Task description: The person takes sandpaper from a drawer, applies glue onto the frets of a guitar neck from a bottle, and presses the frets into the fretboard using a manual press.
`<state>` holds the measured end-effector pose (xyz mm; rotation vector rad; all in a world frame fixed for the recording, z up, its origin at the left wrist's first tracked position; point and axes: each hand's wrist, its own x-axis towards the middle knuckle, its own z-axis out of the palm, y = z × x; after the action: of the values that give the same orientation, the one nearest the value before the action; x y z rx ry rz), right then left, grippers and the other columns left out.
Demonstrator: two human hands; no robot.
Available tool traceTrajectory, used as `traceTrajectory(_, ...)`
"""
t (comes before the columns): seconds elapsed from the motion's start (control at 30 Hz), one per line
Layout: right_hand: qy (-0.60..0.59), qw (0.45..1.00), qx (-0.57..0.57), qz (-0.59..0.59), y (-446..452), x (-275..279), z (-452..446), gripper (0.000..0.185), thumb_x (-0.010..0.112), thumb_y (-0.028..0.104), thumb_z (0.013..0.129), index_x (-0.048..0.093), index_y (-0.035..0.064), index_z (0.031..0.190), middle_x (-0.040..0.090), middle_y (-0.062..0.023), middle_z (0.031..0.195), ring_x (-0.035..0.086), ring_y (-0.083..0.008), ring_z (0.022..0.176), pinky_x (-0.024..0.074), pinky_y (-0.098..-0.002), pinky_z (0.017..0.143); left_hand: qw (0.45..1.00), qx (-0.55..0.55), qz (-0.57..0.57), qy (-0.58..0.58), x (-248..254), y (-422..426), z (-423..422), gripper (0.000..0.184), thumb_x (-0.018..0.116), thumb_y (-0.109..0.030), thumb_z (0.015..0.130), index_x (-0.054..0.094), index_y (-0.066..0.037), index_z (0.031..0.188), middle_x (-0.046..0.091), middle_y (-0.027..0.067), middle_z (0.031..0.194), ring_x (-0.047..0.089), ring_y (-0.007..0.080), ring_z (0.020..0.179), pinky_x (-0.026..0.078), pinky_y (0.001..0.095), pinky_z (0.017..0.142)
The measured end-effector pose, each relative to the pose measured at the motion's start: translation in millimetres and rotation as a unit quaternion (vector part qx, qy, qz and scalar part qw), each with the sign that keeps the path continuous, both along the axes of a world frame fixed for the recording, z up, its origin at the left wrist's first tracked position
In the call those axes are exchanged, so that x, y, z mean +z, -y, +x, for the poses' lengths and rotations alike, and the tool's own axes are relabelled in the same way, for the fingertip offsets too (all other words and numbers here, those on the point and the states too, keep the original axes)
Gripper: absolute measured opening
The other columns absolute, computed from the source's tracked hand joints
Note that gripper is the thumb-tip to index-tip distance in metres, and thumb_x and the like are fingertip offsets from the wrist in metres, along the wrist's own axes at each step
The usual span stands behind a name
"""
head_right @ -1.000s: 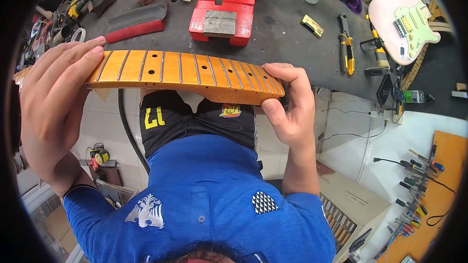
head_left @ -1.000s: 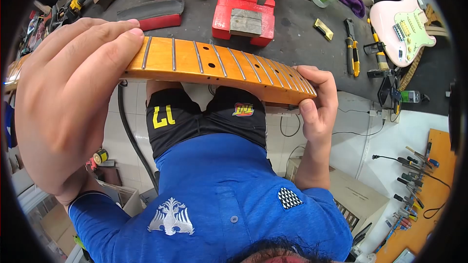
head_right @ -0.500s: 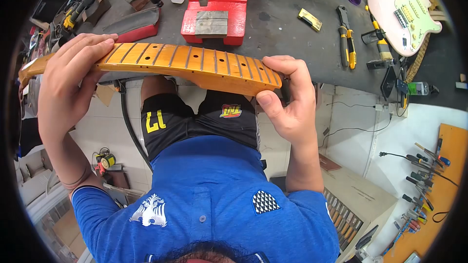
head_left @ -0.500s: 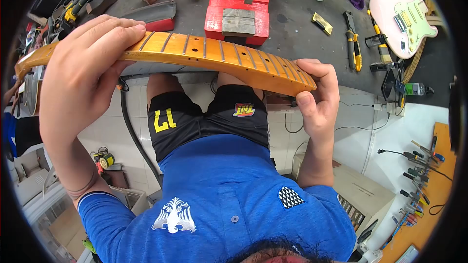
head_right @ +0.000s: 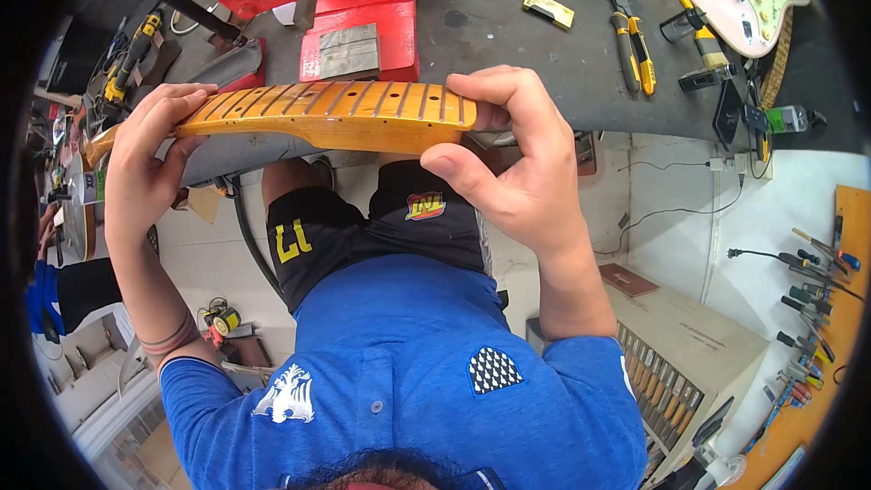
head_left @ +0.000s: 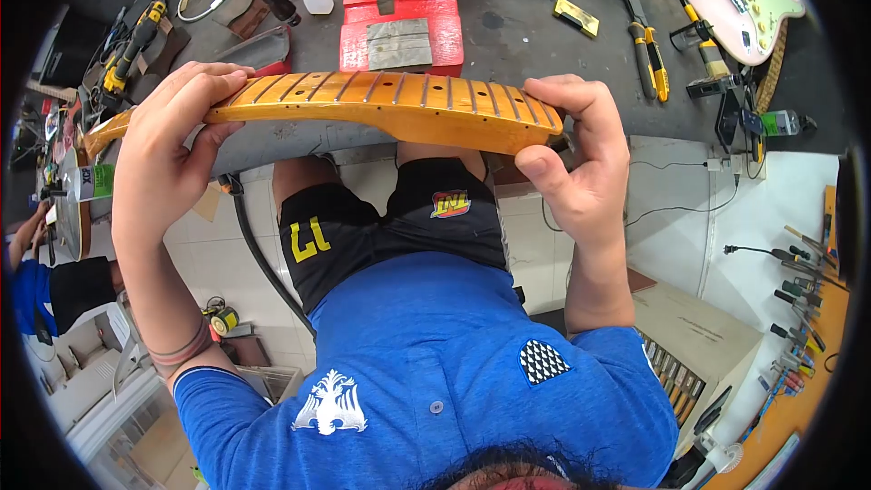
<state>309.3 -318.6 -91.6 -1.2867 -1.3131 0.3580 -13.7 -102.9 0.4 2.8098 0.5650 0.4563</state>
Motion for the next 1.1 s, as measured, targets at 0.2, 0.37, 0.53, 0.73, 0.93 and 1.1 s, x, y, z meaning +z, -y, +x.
traceTrajectory(0.2,0.040,0.999,-0.021,-0.011,-5,7,0,0.056,0.096,0.037,0.083,0.071,0.0015,0.119,0.066,-0.0046,0.100,0.058,-0.0154,0.085,0.0518,-0.0299,0.076,1.000,0.009,-0.026,0.008,-7,-7,3,0.038,0.073,0.009,0.083,0.067,0.006,0.120,0.076,0.0194,0.124,0.072,0.0362,0.118,0.055,0.0419,0.103)
traceTrajectory(0.37,0.058,0.998,-0.032,0.002,-10,9,0,0.059,0.097,0.039,0.081,0.071,0.0020,0.119,0.066,-0.0048,0.098,0.057,-0.0168,0.083,0.0515,-0.0313,0.075,0.999,0.011,-0.043,0.008,-13,-11,3,0.038,0.073,0.011,0.085,0.067,0.005,0.121,0.075,0.0182,0.128,0.072,0.0333,0.119,0.056,0.0395,0.102)
traceTrajectory(0.53,0.073,0.997,-0.032,0.003,-13,12,0,0.059,0.097,0.040,0.080,0.072,0.0021,0.118,0.067,-0.0047,0.098,0.058,-0.0179,0.082,0.0518,-0.0324,0.075,0.998,0.018,-0.052,0.004,-18,-13,5,0.038,0.072,0.012,0.086,0.067,0.005,0.123,0.075,0.0172,0.130,0.072,0.0305,0.121,0.057,0.0381,0.102)
traceTrajectory(0.73,0.093,0.995,-0.029,0.015,-18,14,1,0.060,0.096,0.041,0.080,0.072,0.0020,0.118,0.067,-0.0045,0.097,0.058,-0.0194,0.081,0.0513,-0.0336,0.075,0.996,0.029,-0.079,0.028,-27,-17,4,0.038,0.073,0.012,0.088,0.067,0.006,0.125,0.074,0.0179,0.132,0.072,0.0288,0.122,0.058,0.0375,0.102)
traceTrajectory(0.93,0.093,0.995,-0.034,0.016,-23,15,2,0.060,0.096,0.043,0.080,0.072,0.0022,0.116,0.067,-0.0046,0.096,0.059,-0.0201,0.081,0.0508,-0.0343,0.074,0.998,0.022,-0.054,0.022,-28,-23,3,0.038,0.074,0.013,0.088,0.067,0.006,0.125,0.074,0.0181,0.132,0.072,0.0284,0.122,0.058,0.0373,0.102)
traceTrajectory(1.1,0.088,0.995,-0.035,0.014,-24,18,1,0.059,0.096,0.043,0.080,0.073,0.0024,0.115,0.067,-0.0049,0.096,0.059,-0.0203,0.080,0.0509,-0.0345,0.074,0.998,0.026,-0.048,0.025,-27,-23,3,0.038,0.074,0.012,0.088,0.067,0.006,0.125,0.075,0.0181,0.132,0.072,0.0283,0.121,0.058,0.0371,0.102)
